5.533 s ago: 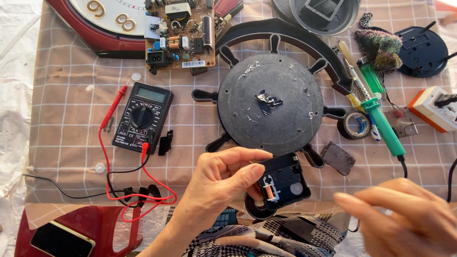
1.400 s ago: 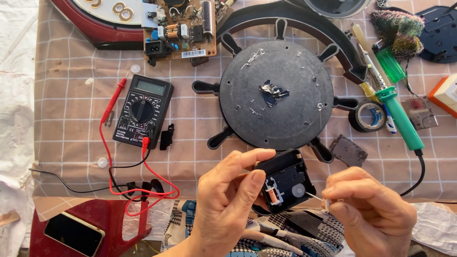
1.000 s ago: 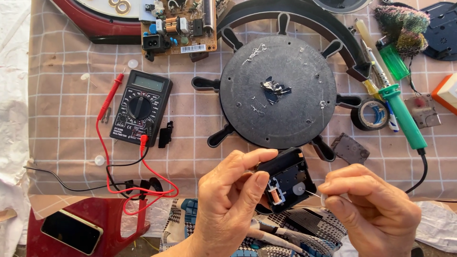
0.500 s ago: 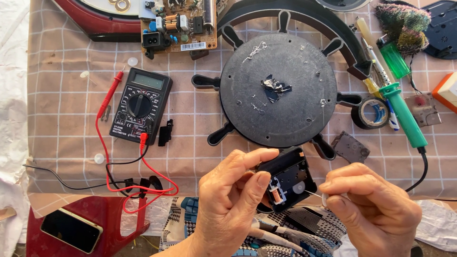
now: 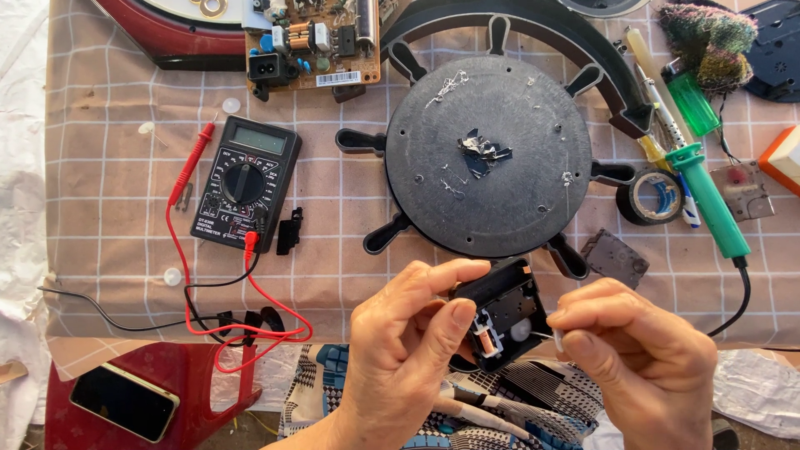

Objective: Disassembling a clock movement mechanism to inspect and repair internal components using a multimeter.

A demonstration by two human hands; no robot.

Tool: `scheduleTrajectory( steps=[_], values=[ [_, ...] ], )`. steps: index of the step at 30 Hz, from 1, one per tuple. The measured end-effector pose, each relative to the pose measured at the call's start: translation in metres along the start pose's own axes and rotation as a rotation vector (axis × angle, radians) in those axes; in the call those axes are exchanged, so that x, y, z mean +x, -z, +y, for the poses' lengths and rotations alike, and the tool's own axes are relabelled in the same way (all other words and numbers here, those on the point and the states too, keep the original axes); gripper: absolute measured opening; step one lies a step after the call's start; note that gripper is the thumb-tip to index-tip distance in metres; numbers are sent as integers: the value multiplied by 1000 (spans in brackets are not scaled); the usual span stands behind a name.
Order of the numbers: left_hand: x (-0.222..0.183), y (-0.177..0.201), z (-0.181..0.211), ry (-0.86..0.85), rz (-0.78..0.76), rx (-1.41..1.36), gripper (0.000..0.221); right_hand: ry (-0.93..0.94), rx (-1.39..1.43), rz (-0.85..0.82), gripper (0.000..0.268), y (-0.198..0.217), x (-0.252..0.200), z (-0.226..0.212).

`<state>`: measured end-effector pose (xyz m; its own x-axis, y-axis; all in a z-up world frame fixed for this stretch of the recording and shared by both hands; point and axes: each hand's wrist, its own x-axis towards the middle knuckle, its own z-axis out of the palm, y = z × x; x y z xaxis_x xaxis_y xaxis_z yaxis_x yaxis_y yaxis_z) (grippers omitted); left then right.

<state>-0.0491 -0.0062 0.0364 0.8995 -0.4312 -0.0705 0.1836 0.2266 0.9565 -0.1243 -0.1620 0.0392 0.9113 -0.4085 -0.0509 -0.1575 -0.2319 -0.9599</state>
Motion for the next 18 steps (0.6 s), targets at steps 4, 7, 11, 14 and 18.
scheduleTrajectory(
  steps=[4,7,11,14,18],
  values=[
    [3,2,-2,96,3,-51,29,-67,220,-16,14,2,1,9],
    [3,3,-3,199,19,-115,29,-58,249,-11,15,0,0,10],
    [4,2,-3,195,16,-91,29,-19,90,-19,10,-1,0,4],
    [4,2,-3,202,16,-96,29,-9,16,1,11,1,0,2],
    [4,2,-3,209,16,-108,29,-2,-56,-13,12,3,1,-1]
  ],
)
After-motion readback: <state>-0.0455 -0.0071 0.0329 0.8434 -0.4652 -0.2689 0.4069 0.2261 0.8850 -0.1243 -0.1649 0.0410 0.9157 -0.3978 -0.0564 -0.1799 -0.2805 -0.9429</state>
